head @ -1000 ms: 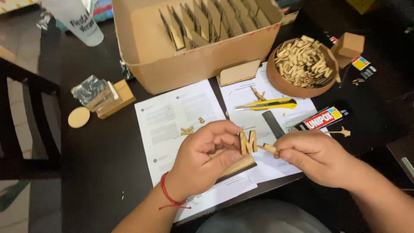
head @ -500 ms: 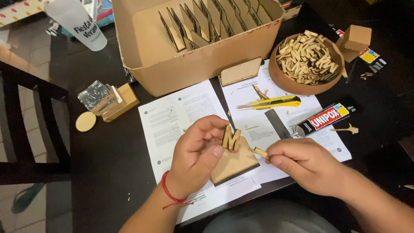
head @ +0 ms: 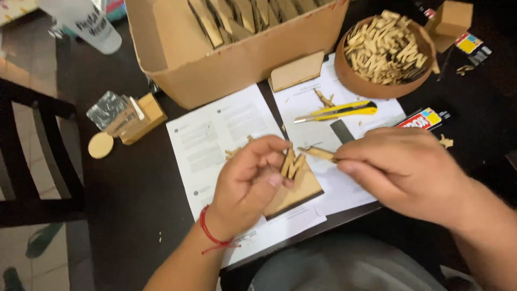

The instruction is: Assembling a wooden craft by gluing small laser-cut letters onto a wooden base according to a template.

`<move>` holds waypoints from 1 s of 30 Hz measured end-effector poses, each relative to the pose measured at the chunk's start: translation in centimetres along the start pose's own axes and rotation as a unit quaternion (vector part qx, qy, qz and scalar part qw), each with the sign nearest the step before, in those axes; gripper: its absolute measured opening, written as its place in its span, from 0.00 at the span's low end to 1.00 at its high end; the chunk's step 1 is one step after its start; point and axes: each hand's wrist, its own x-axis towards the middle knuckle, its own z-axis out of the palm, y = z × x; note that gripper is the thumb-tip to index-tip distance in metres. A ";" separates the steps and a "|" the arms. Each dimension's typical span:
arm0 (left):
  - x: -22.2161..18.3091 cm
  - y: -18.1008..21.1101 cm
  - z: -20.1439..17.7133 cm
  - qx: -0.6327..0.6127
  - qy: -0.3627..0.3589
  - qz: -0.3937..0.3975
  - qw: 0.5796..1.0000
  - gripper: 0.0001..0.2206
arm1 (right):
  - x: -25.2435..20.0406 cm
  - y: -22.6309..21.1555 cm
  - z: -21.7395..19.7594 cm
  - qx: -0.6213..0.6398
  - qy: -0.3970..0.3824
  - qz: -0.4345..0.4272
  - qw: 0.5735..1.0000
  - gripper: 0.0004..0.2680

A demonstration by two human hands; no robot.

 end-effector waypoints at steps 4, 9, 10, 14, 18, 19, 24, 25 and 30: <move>0.4 0.7 -1.1 -0.027 0.036 -0.011 0.999 0.17 | -2.8 1.1 1.7 0.022 0.053 0.053 0.997 0.03; 1.2 2.8 -2.5 0.236 0.033 0.053 0.970 0.15 | -7.0 2.9 6.6 0.142 0.190 0.189 0.953 0.08; 1.1 2.8 -2.6 0.238 0.035 0.048 0.969 0.15 | -7.3 2.9 7.0 0.147 0.186 0.190 0.953 0.08; 1.2 3.2 -2.7 0.324 0.052 0.056 0.943 0.13 | -8.1 3.6 8.4 0.228 0.183 0.203 0.934 0.08; 1.0 4.0 -2.1 0.464 -0.029 0.044 0.884 0.15 | -7.4 3.5 8.4 0.251 0.164 0.205 0.932 0.07; 1.0 3.7 -1.7 0.466 -0.028 0.042 0.884 0.15 | -7.5 3.6 8.4 0.253 0.162 0.204 0.932 0.07; 1.0 2.0 0.3 0.624 -0.085 0.060 0.774 0.09 | -7.5 3.6 8.1 0.201 0.096 0.171 0.960 0.08; 1.0 1.9 0.5 0.624 -0.087 0.058 0.774 0.09 | -7.5 3.6 8.1 0.203 0.096 0.173 0.959 0.08; 1.6 1.2 1.0 0.649 -0.090 0.063 0.753 0.06 | -7.4 3.8 7.9 0.213 0.086 0.178 0.957 0.07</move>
